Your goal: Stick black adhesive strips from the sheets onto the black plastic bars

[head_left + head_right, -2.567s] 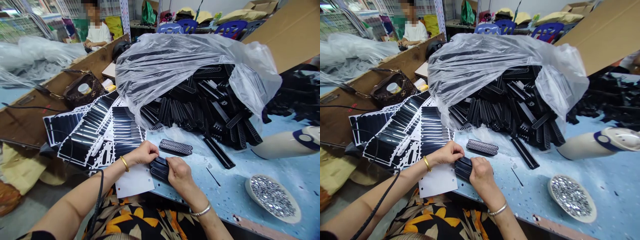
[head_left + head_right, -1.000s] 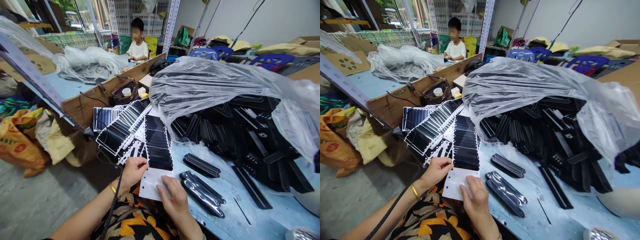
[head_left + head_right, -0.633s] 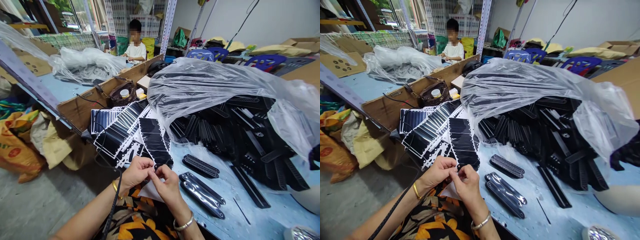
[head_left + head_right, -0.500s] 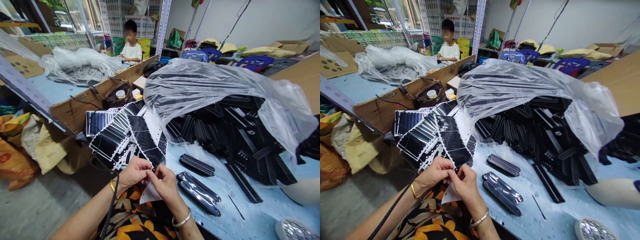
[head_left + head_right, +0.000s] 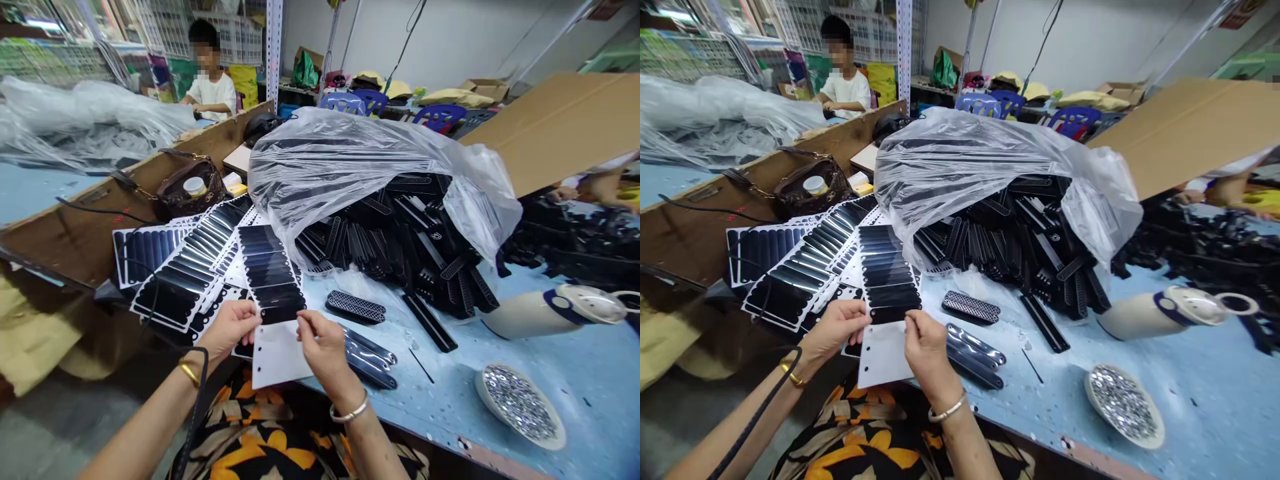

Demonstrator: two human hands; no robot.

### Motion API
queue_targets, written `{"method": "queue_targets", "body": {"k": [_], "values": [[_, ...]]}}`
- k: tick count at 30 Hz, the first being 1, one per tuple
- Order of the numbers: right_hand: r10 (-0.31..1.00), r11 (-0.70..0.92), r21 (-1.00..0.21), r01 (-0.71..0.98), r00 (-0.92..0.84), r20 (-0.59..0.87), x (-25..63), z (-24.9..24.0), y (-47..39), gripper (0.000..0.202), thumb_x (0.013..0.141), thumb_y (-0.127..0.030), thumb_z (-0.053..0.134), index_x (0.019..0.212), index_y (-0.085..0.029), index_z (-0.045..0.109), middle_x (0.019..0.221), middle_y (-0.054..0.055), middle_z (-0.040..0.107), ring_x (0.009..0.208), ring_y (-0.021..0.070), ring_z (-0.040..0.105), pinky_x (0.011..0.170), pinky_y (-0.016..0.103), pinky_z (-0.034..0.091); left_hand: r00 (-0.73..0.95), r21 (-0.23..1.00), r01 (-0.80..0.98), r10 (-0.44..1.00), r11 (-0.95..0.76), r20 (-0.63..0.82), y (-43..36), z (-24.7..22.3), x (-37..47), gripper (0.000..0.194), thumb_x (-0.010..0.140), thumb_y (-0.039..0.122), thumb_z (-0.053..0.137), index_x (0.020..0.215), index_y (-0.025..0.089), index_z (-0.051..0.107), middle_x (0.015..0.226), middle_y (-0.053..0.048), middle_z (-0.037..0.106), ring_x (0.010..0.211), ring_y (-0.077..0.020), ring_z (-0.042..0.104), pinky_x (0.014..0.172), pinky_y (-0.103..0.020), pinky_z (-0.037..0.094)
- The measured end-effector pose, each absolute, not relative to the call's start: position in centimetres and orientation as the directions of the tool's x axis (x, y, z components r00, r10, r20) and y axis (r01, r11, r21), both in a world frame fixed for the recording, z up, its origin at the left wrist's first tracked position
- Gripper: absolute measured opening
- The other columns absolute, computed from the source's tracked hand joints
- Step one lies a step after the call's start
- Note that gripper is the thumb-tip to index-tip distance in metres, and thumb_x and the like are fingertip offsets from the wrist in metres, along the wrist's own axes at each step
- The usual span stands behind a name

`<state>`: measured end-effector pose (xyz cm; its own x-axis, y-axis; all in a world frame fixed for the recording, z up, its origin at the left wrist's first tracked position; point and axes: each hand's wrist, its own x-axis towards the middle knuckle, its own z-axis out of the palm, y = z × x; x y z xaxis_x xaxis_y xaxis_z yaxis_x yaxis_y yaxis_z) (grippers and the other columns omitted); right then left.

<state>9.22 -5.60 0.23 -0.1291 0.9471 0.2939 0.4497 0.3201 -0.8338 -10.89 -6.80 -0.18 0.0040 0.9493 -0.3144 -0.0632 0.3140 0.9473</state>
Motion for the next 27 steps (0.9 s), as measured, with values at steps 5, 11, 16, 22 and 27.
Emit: {"method": "queue_targets", "body": {"k": [5,11,16,22,27], "values": [[0.973,0.18,-0.882,0.435,0.056,0.225,15.5,2.3,-4.7,0.024,0.084,-0.04,0.059,0.077,-0.019,0.068,0.055,0.002,0.066,0.047,0.0165,0.064,0.048,0.026,0.053,-0.175,0.95,0.008,0.936,0.311,-0.305,-5.4,-0.7,-13.1,0.017,0.058,0.029,0.066,0.062,0.016,0.056,0.036,0.005,0.051,0.03,-0.0066,0.042,0.032,-0.013,0.028],[0.951,0.309,-0.856,0.414,-0.123,0.284,11.7,1.0,-4.7,0.028,0.075,-0.046,0.07,0.081,-0.019,0.071,0.067,0.005,0.07,0.053,0.0169,0.065,0.046,0.026,0.053,-0.065,0.951,-0.105,0.953,0.29,-0.297,-6.0,0.0,-10.8,0.016,0.06,0.029,0.065,0.059,0.014,0.059,0.039,0.002,0.054,0.03,-0.0062,0.042,0.033,-0.015,0.027],[0.929,0.371,-0.79,0.489,-0.199,0.313,6.0,-1.0,-4.5,0.041,0.067,-0.059,0.073,0.066,-0.02,0.06,0.058,0.002,0.061,0.049,0.0138,0.055,0.045,0.025,0.046,0.012,0.95,-0.197,0.969,0.242,-0.245,-6.8,1.0,-8.7,0.02,0.063,0.028,0.068,0.053,0.013,0.058,0.042,0.004,0.047,0.037,-0.0055,0.042,0.038,-0.017,0.032],[0.933,0.331,-0.851,0.409,-0.275,0.231,6.3,-1.4,-3.7,0.043,0.087,-0.055,0.054,0.064,-0.019,0.059,0.051,0.002,0.061,0.045,0.0135,0.057,0.042,0.023,0.044,0.051,0.951,-0.167,0.966,0.258,-0.253,-6.0,0.5,-9.1,0.017,0.063,0.029,0.065,0.059,0.014,0.057,0.043,0.002,0.053,0.035,-0.0072,0.043,0.038,-0.018,0.032],[0.977,0.205,-0.918,0.34,-0.017,0.213,14.6,0.5,-3.1,0.035,0.08,-0.053,0.066,0.078,-0.018,0.072,0.059,0.005,0.071,0.05,0.0197,0.068,0.047,0.028,0.058,-0.222,0.961,0.106,0.948,0.255,-0.227,-5.0,-1.2,-12.7,0.018,0.062,0.029,0.059,0.057,0.02,0.045,0.039,0.008,0.041,0.036,-0.0084,0.039,0.04,-0.018,0.024]]}}
